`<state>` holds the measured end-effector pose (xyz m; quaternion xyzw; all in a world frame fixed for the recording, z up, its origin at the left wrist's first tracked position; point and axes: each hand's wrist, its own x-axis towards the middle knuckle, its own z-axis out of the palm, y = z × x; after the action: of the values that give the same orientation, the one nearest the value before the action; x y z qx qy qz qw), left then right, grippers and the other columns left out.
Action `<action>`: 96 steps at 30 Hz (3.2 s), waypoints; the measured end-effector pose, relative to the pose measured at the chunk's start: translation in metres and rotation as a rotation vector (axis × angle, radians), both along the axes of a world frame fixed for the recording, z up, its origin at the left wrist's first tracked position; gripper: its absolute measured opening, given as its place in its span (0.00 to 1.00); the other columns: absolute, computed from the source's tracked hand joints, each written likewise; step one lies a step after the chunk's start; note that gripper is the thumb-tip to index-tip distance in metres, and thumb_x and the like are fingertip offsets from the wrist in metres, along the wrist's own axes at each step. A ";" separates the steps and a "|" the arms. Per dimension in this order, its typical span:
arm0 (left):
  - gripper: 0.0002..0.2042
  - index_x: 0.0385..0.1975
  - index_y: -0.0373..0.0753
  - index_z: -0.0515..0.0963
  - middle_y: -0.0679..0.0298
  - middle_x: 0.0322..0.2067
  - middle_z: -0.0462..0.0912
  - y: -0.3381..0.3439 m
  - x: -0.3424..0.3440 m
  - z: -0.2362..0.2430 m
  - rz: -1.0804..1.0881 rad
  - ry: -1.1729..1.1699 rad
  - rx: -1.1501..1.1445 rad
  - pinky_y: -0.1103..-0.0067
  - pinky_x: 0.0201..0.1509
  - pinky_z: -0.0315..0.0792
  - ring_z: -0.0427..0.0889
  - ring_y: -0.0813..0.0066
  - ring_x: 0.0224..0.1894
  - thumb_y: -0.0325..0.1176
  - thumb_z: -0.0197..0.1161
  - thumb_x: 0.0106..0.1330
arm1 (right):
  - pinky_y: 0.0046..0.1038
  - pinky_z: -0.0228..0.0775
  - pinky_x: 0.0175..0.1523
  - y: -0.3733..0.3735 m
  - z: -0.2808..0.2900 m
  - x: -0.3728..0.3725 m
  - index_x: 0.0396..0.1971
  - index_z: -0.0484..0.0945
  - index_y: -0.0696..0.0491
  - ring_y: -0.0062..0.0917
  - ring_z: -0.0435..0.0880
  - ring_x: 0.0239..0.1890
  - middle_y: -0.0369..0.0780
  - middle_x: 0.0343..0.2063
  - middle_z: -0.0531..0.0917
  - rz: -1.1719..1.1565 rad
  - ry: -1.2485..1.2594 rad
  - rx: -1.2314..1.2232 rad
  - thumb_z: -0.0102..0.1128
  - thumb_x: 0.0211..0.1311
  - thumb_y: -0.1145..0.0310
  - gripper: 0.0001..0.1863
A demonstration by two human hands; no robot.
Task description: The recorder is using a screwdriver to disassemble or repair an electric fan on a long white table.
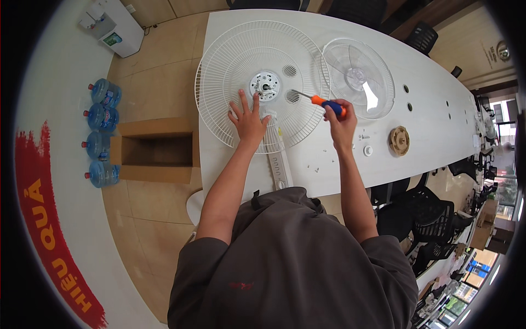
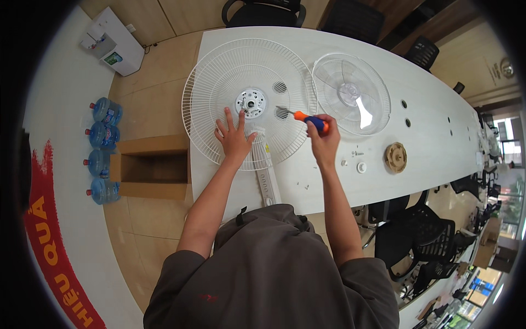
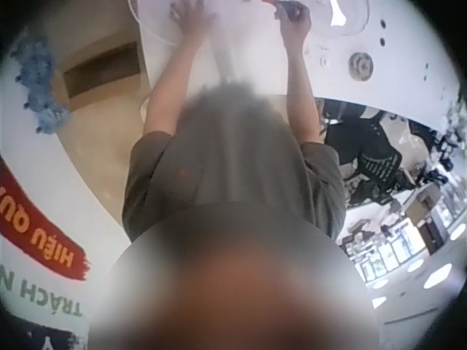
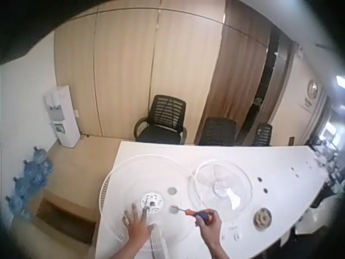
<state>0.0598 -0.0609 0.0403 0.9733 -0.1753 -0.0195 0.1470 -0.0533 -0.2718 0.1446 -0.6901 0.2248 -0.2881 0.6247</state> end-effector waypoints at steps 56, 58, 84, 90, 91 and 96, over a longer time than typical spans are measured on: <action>0.42 0.74 0.57 0.52 0.54 0.76 0.34 -0.001 -0.003 -0.003 0.004 -0.033 -0.070 0.40 0.67 0.44 0.42 0.31 0.72 0.54 0.65 0.62 | 0.38 0.78 0.40 0.058 0.052 0.113 0.45 0.74 0.58 0.45 0.84 0.36 0.47 0.41 0.79 0.428 0.231 -1.091 0.69 0.56 0.73 0.19; 0.42 0.74 0.57 0.52 0.54 0.76 0.34 0.001 -0.004 -0.003 0.004 -0.030 -0.072 0.40 0.67 0.44 0.42 0.32 0.72 0.54 0.65 0.62 | 0.38 0.78 0.41 0.058 0.049 0.114 0.46 0.73 0.59 0.46 0.84 0.38 0.49 0.41 0.80 0.333 0.396 -1.031 0.69 0.57 0.71 0.20; 0.42 0.73 0.57 0.56 0.58 0.77 0.33 -0.001 -0.004 0.004 -0.011 0.000 -0.122 0.42 0.68 0.43 0.40 0.35 0.73 0.51 0.69 0.59 | 0.42 0.77 0.42 0.059 0.047 0.119 0.47 0.71 0.59 0.47 0.81 0.41 0.48 0.44 0.72 0.532 0.472 -1.080 0.65 0.61 0.69 0.18; 0.43 0.73 0.57 0.55 0.58 0.77 0.33 -0.002 -0.006 0.001 -0.003 -0.001 -0.109 0.41 0.68 0.42 0.40 0.35 0.73 0.52 0.69 0.59 | 0.39 0.79 0.37 0.047 0.046 0.118 0.46 0.71 0.57 0.44 0.83 0.37 0.48 0.44 0.73 0.465 -0.073 -1.383 0.62 0.62 0.72 0.14; 0.43 0.73 0.57 0.55 0.58 0.77 0.33 -0.001 -0.007 0.000 0.001 0.000 -0.108 0.41 0.68 0.42 0.40 0.35 0.73 0.52 0.69 0.59 | 0.39 0.79 0.37 0.052 0.051 0.116 0.46 0.71 0.57 0.44 0.83 0.37 0.48 0.44 0.73 0.469 -0.075 -1.381 0.62 0.62 0.72 0.14; 0.43 0.73 0.57 0.55 0.56 0.76 0.33 -0.004 -0.006 0.002 0.001 -0.005 -0.121 0.40 0.67 0.43 0.40 0.33 0.72 0.52 0.69 0.59 | 0.40 0.78 0.45 0.038 0.040 0.119 0.52 0.69 0.56 0.46 0.81 0.42 0.51 0.50 0.69 0.491 0.394 -1.082 0.66 0.60 0.71 0.22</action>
<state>0.0541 -0.0651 0.0427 0.9627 -0.1760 -0.0064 0.2052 0.0656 -0.2342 0.1846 -0.9803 -0.0071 -0.0765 0.1818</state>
